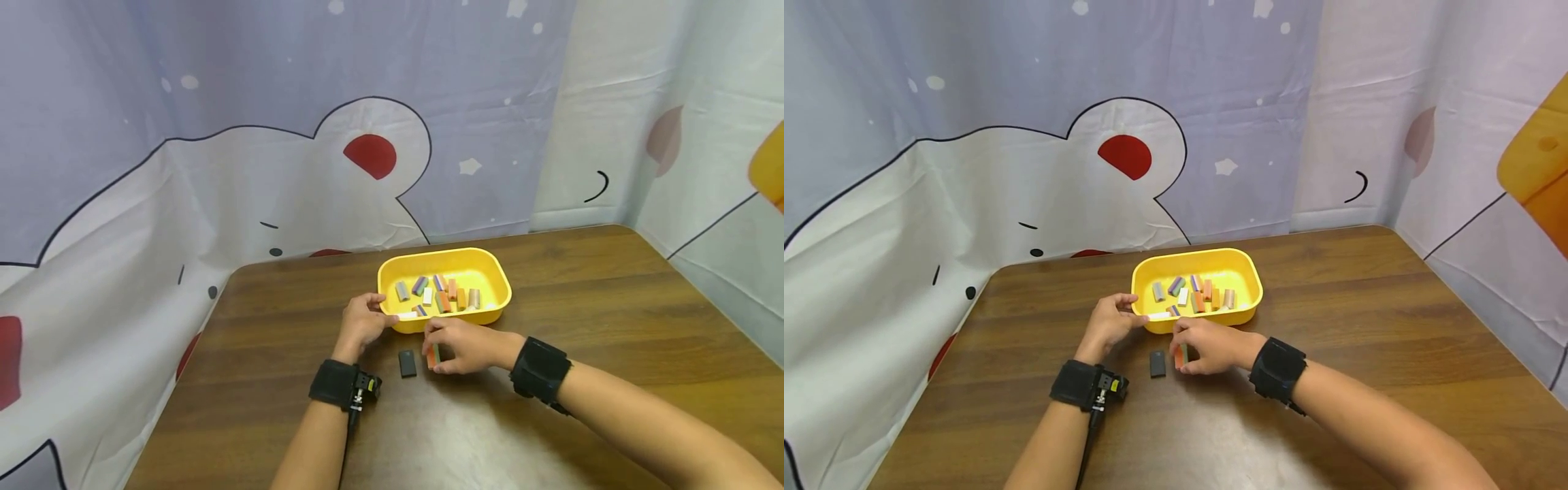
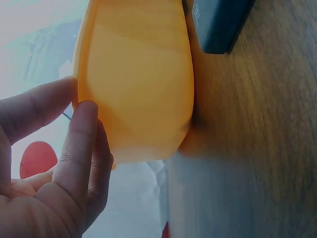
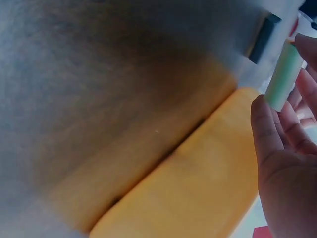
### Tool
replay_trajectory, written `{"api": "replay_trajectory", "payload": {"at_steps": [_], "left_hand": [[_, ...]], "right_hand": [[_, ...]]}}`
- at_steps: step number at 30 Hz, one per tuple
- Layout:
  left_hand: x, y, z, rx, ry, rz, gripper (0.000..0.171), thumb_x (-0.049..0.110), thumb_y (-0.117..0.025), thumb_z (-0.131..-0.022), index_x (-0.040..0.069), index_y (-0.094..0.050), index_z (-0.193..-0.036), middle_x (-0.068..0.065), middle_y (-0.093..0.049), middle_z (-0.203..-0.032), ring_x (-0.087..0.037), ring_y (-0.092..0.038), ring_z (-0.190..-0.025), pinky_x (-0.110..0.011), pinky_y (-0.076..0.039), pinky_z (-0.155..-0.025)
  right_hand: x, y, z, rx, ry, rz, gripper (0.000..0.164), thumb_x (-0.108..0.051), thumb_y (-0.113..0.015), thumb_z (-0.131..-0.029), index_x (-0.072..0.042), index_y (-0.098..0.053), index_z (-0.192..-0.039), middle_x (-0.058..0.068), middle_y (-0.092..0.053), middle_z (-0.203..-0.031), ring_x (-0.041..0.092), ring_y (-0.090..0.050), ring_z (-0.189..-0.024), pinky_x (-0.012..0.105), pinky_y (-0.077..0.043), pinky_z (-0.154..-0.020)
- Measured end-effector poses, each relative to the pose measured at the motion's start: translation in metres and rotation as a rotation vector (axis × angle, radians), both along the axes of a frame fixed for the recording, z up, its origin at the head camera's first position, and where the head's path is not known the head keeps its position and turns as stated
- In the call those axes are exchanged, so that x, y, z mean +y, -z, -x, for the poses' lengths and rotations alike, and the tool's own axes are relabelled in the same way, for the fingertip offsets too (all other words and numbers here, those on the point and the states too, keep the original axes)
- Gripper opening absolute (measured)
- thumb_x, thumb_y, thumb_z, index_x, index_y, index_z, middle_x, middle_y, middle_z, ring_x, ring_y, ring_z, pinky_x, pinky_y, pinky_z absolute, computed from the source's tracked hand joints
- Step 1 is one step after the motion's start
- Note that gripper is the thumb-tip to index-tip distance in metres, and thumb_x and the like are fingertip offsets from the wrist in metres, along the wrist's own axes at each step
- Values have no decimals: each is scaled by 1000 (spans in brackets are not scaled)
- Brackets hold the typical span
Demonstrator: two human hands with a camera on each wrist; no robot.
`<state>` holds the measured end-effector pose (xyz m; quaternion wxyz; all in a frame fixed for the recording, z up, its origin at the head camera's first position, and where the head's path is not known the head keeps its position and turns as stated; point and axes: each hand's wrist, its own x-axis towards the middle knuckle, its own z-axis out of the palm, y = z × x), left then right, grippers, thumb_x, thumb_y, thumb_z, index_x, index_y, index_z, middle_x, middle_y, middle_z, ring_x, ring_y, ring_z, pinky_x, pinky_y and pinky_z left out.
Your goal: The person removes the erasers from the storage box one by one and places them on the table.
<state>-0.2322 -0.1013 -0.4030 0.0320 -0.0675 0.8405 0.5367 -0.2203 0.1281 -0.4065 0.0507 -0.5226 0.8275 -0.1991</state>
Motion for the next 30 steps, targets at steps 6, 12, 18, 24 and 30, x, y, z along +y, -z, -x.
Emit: {"api": "replay_trajectory", "payload": {"at_steps": [6, 12, 18, 24, 30], "left_hand": [[-1, 2, 0, -8, 2, -4, 50, 9, -81, -79, 1, -61, -125, -13, -60, -109, -24, -59, -89, -32, -51, -74], [-1, 2, 0, 0, 4, -4, 49, 9, -80, -79, 2, -61, -124, -13, -60, -109, -24, -59, -90, -32, -50, -74], [-1, 1, 0, 2, 12, -2, 50, 10, -80, -80, 1, -60, -125, -13, -60, -110, -24, -60, -91, -33, -51, -76], [-1, 0, 0, 2, 12, -5, 50, 9, -79, -81, 1, -60, -125, -13, -60, -109, -24, -59, -90, -32, -51, -75], [0, 0, 0, 7, 20, 3, 50, 9, -79, -80, 0, -60, -125, -14, -60, -108, -24, -59, -89, -32, -50, -74]], "right_hand": [[-2, 8, 1, -12, 19, -53, 26, -21, -76, -85, -10, -68, -107, -2, -51, -106, 13, -51, -93, 25, -46, -85], [-7, 10, 0, -25, 25, -71, 26, -20, -76, -85, -9, -69, -108, -1, -52, -108, 11, -51, -95, 26, -46, -86], [-8, 12, 0, -55, 49, -98, 25, -21, -75, -87, -9, -69, -108, -2, -52, -108, 9, -51, -96, 27, -46, -88], [-7, 15, 2, -76, 59, -97, 25, -21, -75, -87, -9, -68, -109, -3, -52, -107, 11, -52, -95, 27, -46, -87], [-7, 16, 1, -58, 56, -82, 25, -20, -74, -88, -9, -68, -108, -3, -53, -107, 12, -53, -93, 26, -46, -85]]}}
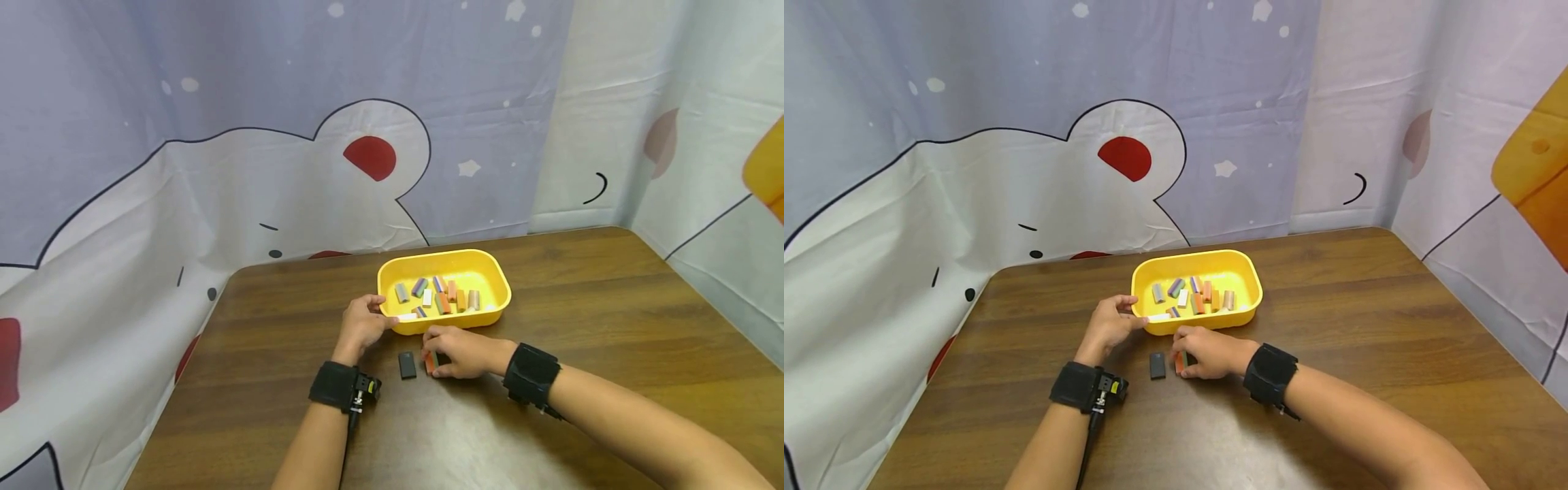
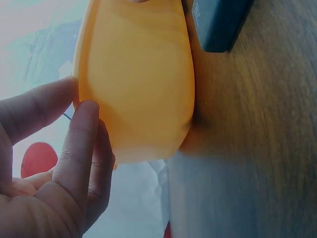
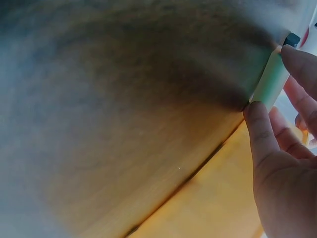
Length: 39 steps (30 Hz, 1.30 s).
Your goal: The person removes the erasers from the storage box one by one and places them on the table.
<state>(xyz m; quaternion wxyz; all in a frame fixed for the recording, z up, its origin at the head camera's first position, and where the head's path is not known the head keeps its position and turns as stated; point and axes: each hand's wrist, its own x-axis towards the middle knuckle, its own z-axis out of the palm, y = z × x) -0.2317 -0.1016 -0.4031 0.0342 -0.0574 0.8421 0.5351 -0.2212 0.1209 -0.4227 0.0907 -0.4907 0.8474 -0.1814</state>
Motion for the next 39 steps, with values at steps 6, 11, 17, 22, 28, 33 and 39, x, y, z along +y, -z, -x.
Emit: {"api": "replay_trajectory", "payload": {"at_steps": [6, 11, 17, 22, 28, 33, 39], "left_hand": [[1, 0, 0, -2, 8, -1, 50, 9, -79, -80, 0, -60, -126, -12, -60, -106, -24, -58, -89, -31, -49, -72], [1, -1, 0, -5, 10, -2, 51, 9, -79, -81, -1, -59, -126, -15, -60, -109, -24, -59, -89, -32, -50, -72], [1, -2, -1, -7, 8, 0, 49, 9, -78, -81, 0, -59, -126, -17, -59, -111, -24, -59, -90, -32, -50, -74], [2, -2, -1, -6, 7, 0, 50, 9, -79, -81, 0, -59, -126, -17, -60, -112, -24, -59, -89, -32, -50, -73], [2, -2, 0, -5, 13, -5, 51, 8, -79, -80, -1, -59, -127, -17, -60, -111, -24, -59, -89, -32, -50, -73], [0, -3, 0, -7, 7, -8, 50, 8, -79, -81, 0, -59, -126, -18, -60, -112, -24, -59, -88, -32, -50, -72], [-1, -2, -1, 6, 22, -1, 51, 8, -79, -81, -1, -59, -127, -19, -59, -113, -24, -60, -89, -31, -50, -71]], "right_hand": [[0, 0, -1, 13, 2, 6, 24, -18, -75, -87, -8, -68, -107, -2, -54, -106, 11, -52, -92, 25, -47, -83], [-1, -1, -2, 2, 8, 0, 24, -18, -75, -87, -8, -68, -107, -1, -54, -107, 9, -51, -92, 25, -47, -84], [-1, -1, -3, -13, 22, -7, 24, -18, -74, -87, -8, -67, -108, 0, -53, -108, 10, -52, -94, 26, -47, -85], [-1, 0, -3, 4, 19, 2, 24, -18, -75, -87, -8, -68, -107, 1, -54, -109, 11, -53, -94, 27, -47, -85], [-1, 1, -4, 19, 17, 14, 23, -17, -75, -86, -8, -68, -106, 1, -55, -109, 11, -54, -96, 27, -48, -85], [-2, -1, -3, 8, 17, 4, 24, -17, -75, -87, -8, -67, -108, 2, -55, -110, 11, -53, -95, 27, -48, -86], [-3, -4, -4, -1, 18, -1, 27, -20, -74, -87, -8, -67, -111, 0, -55, -108, 13, -55, -93, 27, -48, -84]]}}
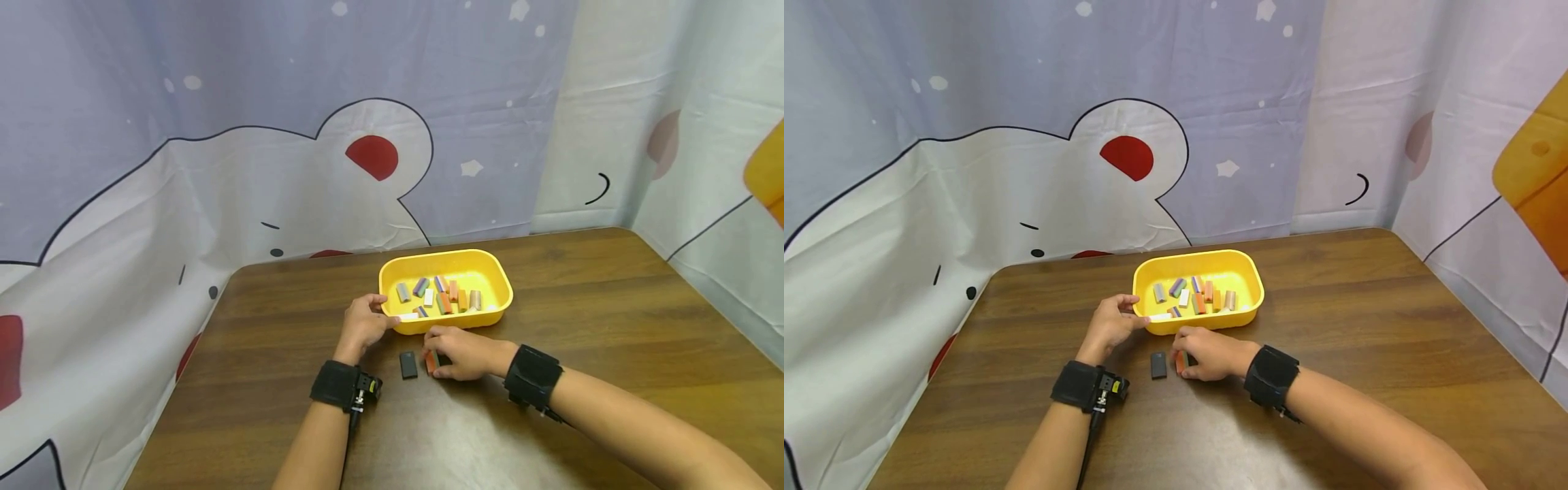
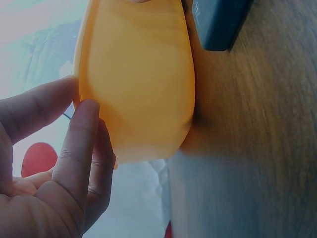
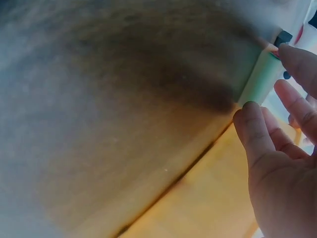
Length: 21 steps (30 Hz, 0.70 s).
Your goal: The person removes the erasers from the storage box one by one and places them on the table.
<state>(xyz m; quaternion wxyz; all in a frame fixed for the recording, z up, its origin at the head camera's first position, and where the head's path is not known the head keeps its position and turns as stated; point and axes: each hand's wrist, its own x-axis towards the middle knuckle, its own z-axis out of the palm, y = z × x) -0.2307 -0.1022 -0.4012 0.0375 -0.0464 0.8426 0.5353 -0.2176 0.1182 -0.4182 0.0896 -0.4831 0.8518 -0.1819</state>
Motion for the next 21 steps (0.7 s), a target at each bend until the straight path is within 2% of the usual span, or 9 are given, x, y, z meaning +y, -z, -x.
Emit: {"api": "replay_trajectory", "payload": {"at_steps": [7, 11, 14, 17, 21], "left_hand": [[0, 0, 0, 6, 5, 12, 51, 9, -79, -81, -1, -59, -127, -18, -59, -113, -25, -60, -89, -32, -50, -71], [-1, 0, 1, 12, 4, 16, 51, 9, -79, -81, 0, -59, -126, -19, -59, -113, -25, -61, -90, -33, -51, -73], [-1, 0, 1, 10, 2, 19, 51, 9, -79, -80, 0, -59, -126, -19, -60, -114, -25, -62, -91, -34, -52, -75], [0, 1, 1, 7, -1, 18, 51, 9, -80, -80, 0, -59, -126, -19, -60, -114, -25, -62, -92, -34, -53, -76], [1, 1, 1, 3, -2, 11, 52, 9, -79, -80, 0, -59, -127, -19, -60, -115, -25, -62, -92, -34, -52, -75]], "right_hand": [[-2, -9, 0, 52, -8, 31, 26, -22, -75, -87, -7, -67, -106, 2, -59, -102, 13, -53, -84, 24, -46, -74], [-4, -21, 1, 59, -23, 63, 21, -17, -74, -87, -5, -68, -103, 5, -63, -98, 15, -56, -81, 22, -47, -70], [-3, -33, 3, 84, -27, 110, 17, -12, -73, -87, -4, -69, -102, 6, -64, -97, 19, -59, -84, 25, -49, -73], [0, -44, 9, 138, -16, 141, 17, -11, -73, -87, -3, -69, -101, 5, -65, -99, 19, -61, -89, 30, -50, -78], [6, -55, 23, 184, 31, 140, 17, -10, -74, -86, -4, -69, -101, 5, -65, -98, 19, -60, -87, 32, -50, -76]]}}
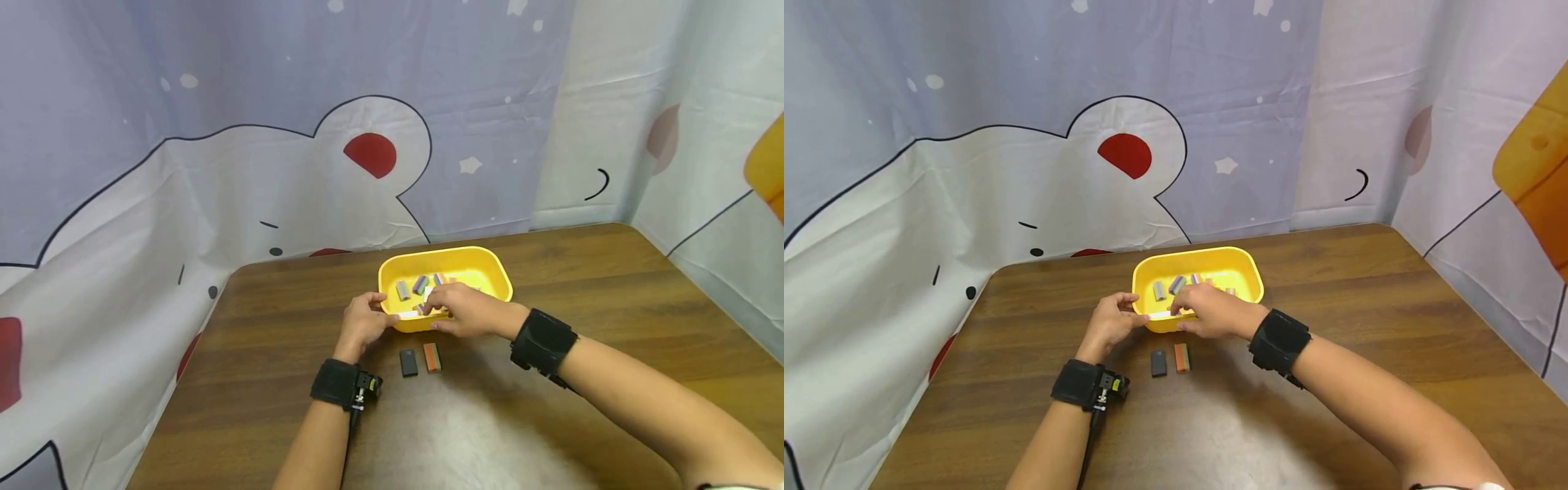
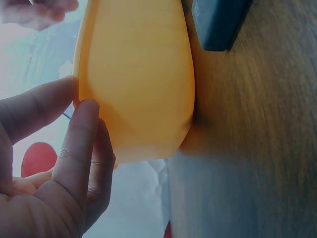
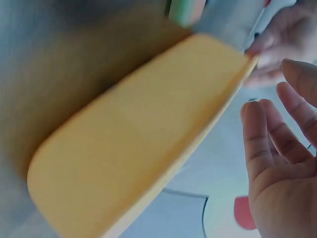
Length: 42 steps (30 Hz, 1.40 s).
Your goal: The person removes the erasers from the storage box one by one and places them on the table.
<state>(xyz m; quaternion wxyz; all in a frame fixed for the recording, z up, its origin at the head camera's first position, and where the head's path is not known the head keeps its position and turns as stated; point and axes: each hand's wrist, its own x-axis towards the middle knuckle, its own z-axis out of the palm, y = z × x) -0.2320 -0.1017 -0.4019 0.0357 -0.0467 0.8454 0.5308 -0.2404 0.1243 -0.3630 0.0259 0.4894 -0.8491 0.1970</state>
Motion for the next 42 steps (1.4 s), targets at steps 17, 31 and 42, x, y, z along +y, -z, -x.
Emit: {"api": "replay_trajectory", "payload": {"at_steps": [17, 31, 42], "left_hand": [[3, -3, -1, -7, 4, 0, 52, 8, -80, -80, 1, -59, -127, -17, -58, -115, -25, -62, -94, -33, -52, -75], [0, 2, -3, -8, 4, 27, 52, 9, -80, -80, 0, -59, -126, -16, -59, -111, -23, -61, -88, -32, -51, -71], [0, 0, -2, -5, -3, 4, 51, 9, -80, -80, -1, -59, -126, -17, -60, -112, -23, -61, -89, -32, -51, -72]], "right_hand": [[28, -11, 59, -123, 197, -292, 17, -9, -73, -86, 0, -68, -100, 14, -67, -107, 35, -61, -101, 44, -50, -86], [31, 6, 75, -317, 352, -514, 22, -6, -79, -72, -7, -63, -87, 1, -53, -79, 19, -48, -74, 28, -39, -64], [33, 4, 79, -378, 365, -524, 22, -3, -75, -74, -7, -59, -88, 2, -50, -80, 20, -47, -74, 28, -37, -64]]}}
